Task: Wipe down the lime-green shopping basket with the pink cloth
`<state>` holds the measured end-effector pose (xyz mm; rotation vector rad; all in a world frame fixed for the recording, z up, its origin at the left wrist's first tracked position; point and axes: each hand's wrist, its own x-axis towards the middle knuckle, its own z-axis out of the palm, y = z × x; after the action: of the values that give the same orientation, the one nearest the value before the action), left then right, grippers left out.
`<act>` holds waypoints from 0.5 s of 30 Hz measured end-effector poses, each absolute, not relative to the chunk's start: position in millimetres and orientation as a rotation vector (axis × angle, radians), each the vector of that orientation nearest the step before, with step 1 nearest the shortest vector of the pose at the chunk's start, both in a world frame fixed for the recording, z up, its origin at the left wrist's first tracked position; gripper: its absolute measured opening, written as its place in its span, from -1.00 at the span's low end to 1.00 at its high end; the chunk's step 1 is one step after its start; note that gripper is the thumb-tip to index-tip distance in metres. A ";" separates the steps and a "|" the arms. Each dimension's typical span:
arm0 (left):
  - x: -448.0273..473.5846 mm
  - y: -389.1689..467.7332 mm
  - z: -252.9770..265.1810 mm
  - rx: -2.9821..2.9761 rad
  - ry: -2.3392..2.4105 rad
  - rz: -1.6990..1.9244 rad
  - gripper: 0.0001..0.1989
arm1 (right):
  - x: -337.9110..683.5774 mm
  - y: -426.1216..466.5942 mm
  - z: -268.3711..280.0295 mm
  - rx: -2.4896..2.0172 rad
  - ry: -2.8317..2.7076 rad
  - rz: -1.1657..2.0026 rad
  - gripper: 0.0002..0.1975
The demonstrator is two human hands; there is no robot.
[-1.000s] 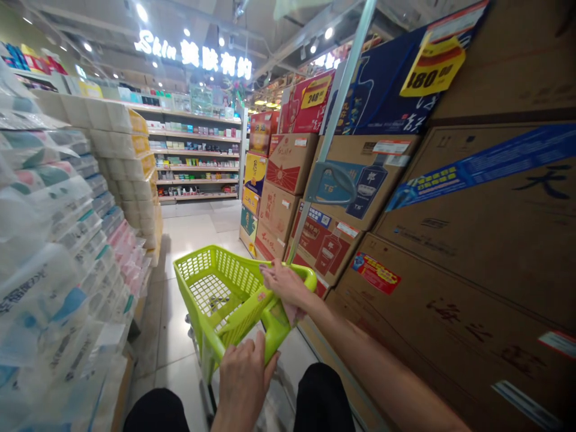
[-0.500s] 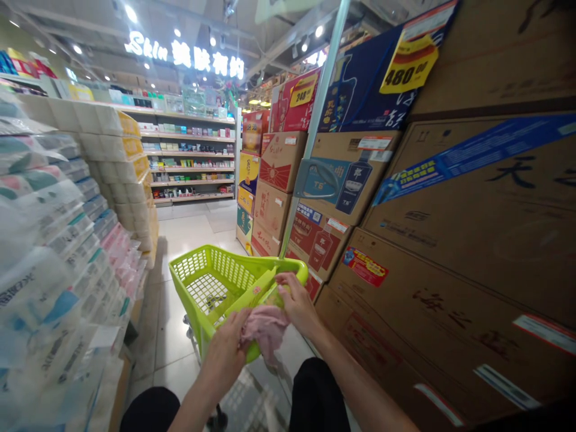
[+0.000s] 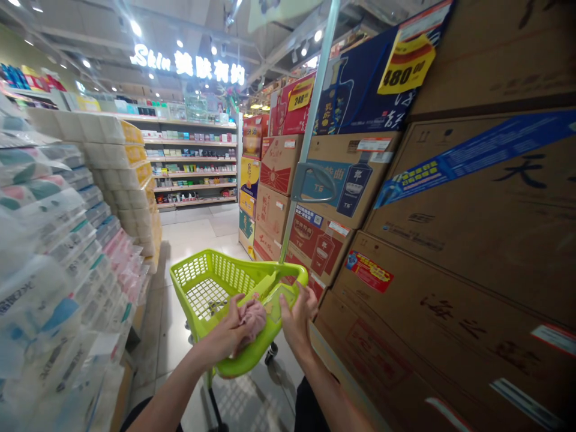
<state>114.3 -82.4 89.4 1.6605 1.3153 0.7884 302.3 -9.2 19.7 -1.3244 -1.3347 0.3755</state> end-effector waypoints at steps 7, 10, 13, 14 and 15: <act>161.9 -17.6 89.9 1.444 1.384 1.196 -0.79 | 290.3 -9.9 -5.5 -1.266 -1.122 0.742 -0.26; 180.6 12.3 93.8 1.503 1.393 1.176 -0.88 | 289.5 -12.2 -0.7 -1.229 -1.117 0.754 -0.25; 183.5 15.5 89.7 1.549 1.305 1.163 -0.84 | 292.2 -10.1 6.0 -1.195 -1.096 0.755 -0.22; 180.9 10.0 87.0 1.576 1.245 1.158 -0.82 | 293.7 -9.4 7.5 -1.188 -1.089 0.767 -0.22; 177.0 2.3 84.3 1.603 1.187 1.142 -0.81 | 295.1 -9.2 8.4 -1.181 -1.083 0.781 -0.22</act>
<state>177.0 2.3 84.3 1.6029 1.1869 1.1425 295.1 -9.2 8.4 -1.1807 -1.0828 0.7814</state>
